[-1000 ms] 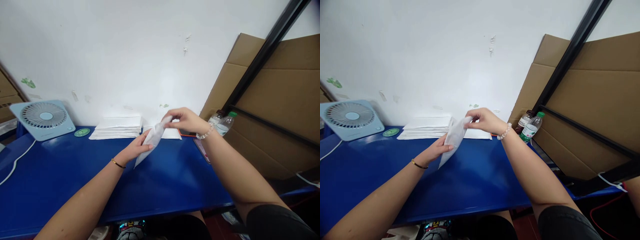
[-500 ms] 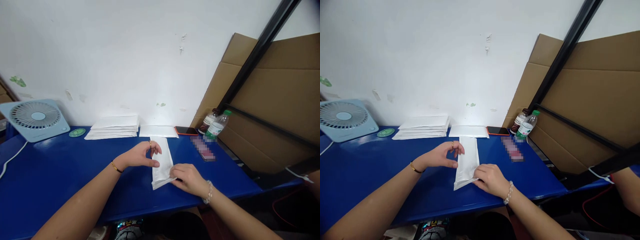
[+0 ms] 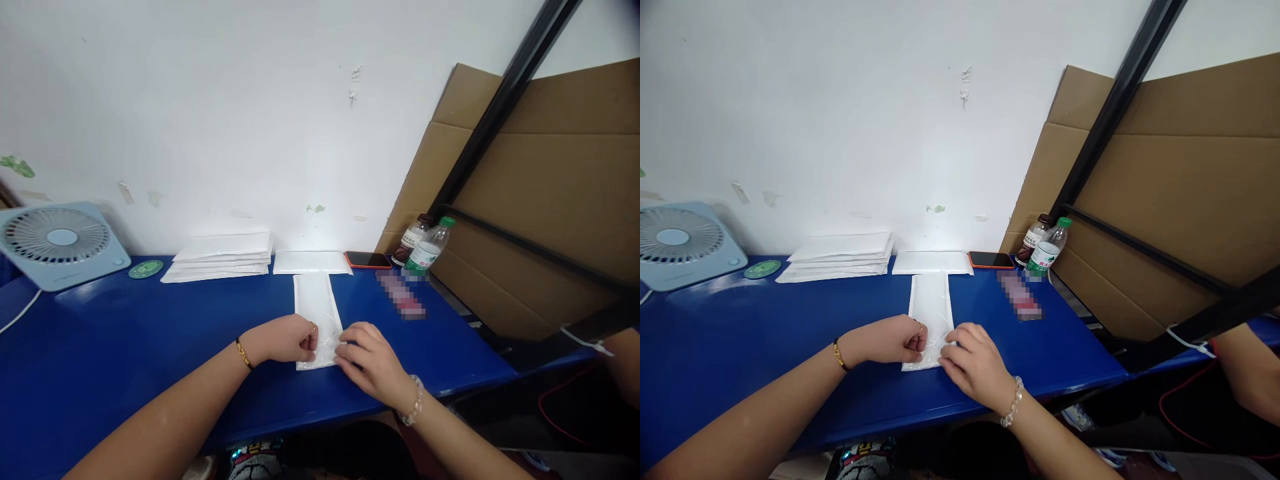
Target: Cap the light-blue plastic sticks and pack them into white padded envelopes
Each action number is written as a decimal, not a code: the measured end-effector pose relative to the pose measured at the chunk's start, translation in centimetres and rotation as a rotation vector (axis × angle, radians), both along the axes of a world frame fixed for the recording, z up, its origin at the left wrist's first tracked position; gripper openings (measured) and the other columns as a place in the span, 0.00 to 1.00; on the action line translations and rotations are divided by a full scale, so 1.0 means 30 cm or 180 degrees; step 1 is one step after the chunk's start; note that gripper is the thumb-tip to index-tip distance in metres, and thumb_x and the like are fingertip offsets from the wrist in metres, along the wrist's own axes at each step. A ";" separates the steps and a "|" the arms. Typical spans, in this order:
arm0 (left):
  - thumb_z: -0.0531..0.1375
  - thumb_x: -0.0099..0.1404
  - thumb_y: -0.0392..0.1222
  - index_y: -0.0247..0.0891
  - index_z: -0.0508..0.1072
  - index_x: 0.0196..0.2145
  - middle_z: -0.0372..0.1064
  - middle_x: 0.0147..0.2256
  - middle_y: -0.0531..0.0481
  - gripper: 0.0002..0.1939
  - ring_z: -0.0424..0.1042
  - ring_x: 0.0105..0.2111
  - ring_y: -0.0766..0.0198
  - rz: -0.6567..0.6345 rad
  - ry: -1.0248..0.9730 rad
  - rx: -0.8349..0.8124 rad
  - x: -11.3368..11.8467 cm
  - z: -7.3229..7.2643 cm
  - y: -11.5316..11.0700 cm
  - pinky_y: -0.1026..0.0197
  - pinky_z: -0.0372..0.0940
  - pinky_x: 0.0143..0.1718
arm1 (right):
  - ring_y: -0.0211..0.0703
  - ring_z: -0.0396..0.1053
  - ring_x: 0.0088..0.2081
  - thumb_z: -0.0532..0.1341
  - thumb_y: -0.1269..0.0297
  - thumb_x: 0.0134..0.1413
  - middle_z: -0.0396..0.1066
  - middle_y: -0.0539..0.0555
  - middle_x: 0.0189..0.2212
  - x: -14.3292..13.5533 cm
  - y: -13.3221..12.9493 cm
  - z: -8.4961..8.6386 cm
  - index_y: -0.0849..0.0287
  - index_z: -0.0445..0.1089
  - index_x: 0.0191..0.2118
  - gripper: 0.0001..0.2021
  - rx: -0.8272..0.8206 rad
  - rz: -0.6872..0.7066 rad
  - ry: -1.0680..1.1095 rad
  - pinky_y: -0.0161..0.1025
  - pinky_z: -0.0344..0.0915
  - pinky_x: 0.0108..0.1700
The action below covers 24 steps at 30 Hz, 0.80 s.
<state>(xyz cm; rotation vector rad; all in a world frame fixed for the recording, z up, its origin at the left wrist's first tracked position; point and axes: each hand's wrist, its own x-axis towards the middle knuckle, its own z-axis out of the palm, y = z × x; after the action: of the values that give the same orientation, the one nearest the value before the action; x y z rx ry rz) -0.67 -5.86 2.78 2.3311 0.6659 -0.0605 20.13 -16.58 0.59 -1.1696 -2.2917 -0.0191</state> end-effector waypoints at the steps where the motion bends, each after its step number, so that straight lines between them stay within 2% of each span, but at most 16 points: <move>1: 0.60 0.54 0.41 0.39 0.71 0.32 0.66 0.24 0.55 0.06 0.64 0.23 0.67 0.0016 -0.0008 -0.0022 0.000 -0.001 0.002 0.66 0.54 0.22 | 0.46 0.64 0.43 0.58 0.64 0.59 0.70 0.55 0.37 -0.011 -0.006 0.002 0.57 0.69 0.41 0.06 0.0093 0.0060 -0.0249 0.43 0.59 0.44; 4: 0.59 0.54 0.39 0.39 0.70 0.34 0.65 0.23 0.56 0.08 0.63 0.22 0.67 0.0054 -0.0049 -0.0073 0.000 -0.001 0.004 0.66 0.53 0.21 | 0.43 0.65 0.37 0.58 0.62 0.59 0.70 0.53 0.31 -0.054 -0.009 -0.002 0.58 0.69 0.39 0.06 0.0189 0.0066 -0.0850 0.41 0.58 0.38; 7: 0.58 0.55 0.38 0.39 0.67 0.35 0.64 0.21 0.57 0.08 0.62 0.21 0.67 0.0028 -0.0081 -0.0132 0.001 -0.002 0.007 0.65 0.51 0.21 | 0.41 0.65 0.31 0.57 0.67 0.59 0.69 0.52 0.27 -0.100 0.004 -0.012 0.59 0.68 0.32 0.05 0.0315 -0.0246 -0.1214 0.40 0.55 0.33; 10: 0.58 0.55 0.38 0.39 0.65 0.36 0.64 0.21 0.58 0.09 0.62 0.21 0.67 0.0017 -0.0141 -0.0227 0.000 -0.009 0.014 0.65 0.52 0.21 | 0.42 0.65 0.28 0.57 0.73 0.56 0.69 0.54 0.26 -0.139 0.018 -0.019 0.61 0.67 0.30 0.05 0.0339 -0.0438 -0.1551 0.40 0.53 0.30; 14: 0.58 0.52 0.38 0.39 0.65 0.37 0.65 0.22 0.57 0.12 0.63 0.22 0.67 0.0066 -0.0246 -0.0397 -0.002 -0.022 0.025 0.66 0.54 0.21 | 0.42 0.66 0.27 0.57 0.76 0.52 0.70 0.56 0.26 -0.166 0.038 -0.017 0.63 0.68 0.30 0.04 0.0098 -0.0390 -0.1876 0.38 0.51 0.27; 16: 0.58 0.53 0.40 0.39 0.65 0.36 0.64 0.22 0.57 0.11 0.62 0.21 0.68 0.0206 -0.0414 -0.0580 -0.001 -0.027 0.041 0.66 0.54 0.21 | 0.41 0.65 0.26 0.57 0.76 0.51 0.70 0.55 0.25 -0.154 0.054 0.007 0.62 0.68 0.29 0.05 0.0097 -0.0312 -0.1846 0.38 0.51 0.27; 17: 0.57 0.54 0.41 0.39 0.65 0.34 0.63 0.21 0.57 0.09 0.61 0.21 0.68 0.0402 -0.0615 -0.0674 0.000 -0.028 0.053 0.66 0.54 0.21 | 0.40 0.65 0.25 0.57 0.76 0.51 0.70 0.54 0.24 -0.140 0.065 0.031 0.62 0.68 0.28 0.05 0.0136 -0.0289 -0.1756 0.37 0.51 0.27; 19: 0.54 0.58 0.46 0.38 0.62 0.31 0.57 0.19 0.58 0.08 0.57 0.19 0.70 0.1107 -0.1321 -0.0836 0.001 -0.028 0.084 0.66 0.52 0.20 | 0.39 0.64 0.24 0.57 0.74 0.52 0.68 0.53 0.23 -0.099 0.090 0.108 0.60 0.68 0.26 0.06 0.0248 -0.0462 -0.1404 0.37 0.51 0.27; 22: 0.47 0.61 0.48 0.40 0.56 0.26 0.46 0.19 0.60 0.11 0.48 0.16 0.72 0.2405 -0.2449 -0.1066 -0.005 -0.030 0.136 0.67 0.46 0.18 | 0.38 0.63 0.25 0.56 0.71 0.53 0.67 0.52 0.23 -0.030 0.148 0.282 0.59 0.69 0.28 0.06 0.0498 -0.0680 -0.0391 0.36 0.54 0.28; 24: 0.44 0.60 0.47 0.40 0.54 0.25 0.42 0.19 0.61 0.10 0.45 0.15 0.72 0.2817 -0.2629 -0.1190 -0.011 -0.040 0.162 0.67 0.43 0.17 | 0.37 0.61 0.24 0.56 0.69 0.54 0.67 0.50 0.23 -0.004 0.206 0.403 0.58 0.70 0.30 0.06 0.0530 -0.0763 0.0424 0.35 0.54 0.27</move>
<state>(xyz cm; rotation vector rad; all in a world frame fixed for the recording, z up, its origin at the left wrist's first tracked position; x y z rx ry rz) -0.99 -1.01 1.59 1.3427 1.0423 1.0154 20.00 -10.41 12.67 -1.3091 -1.9835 -0.2116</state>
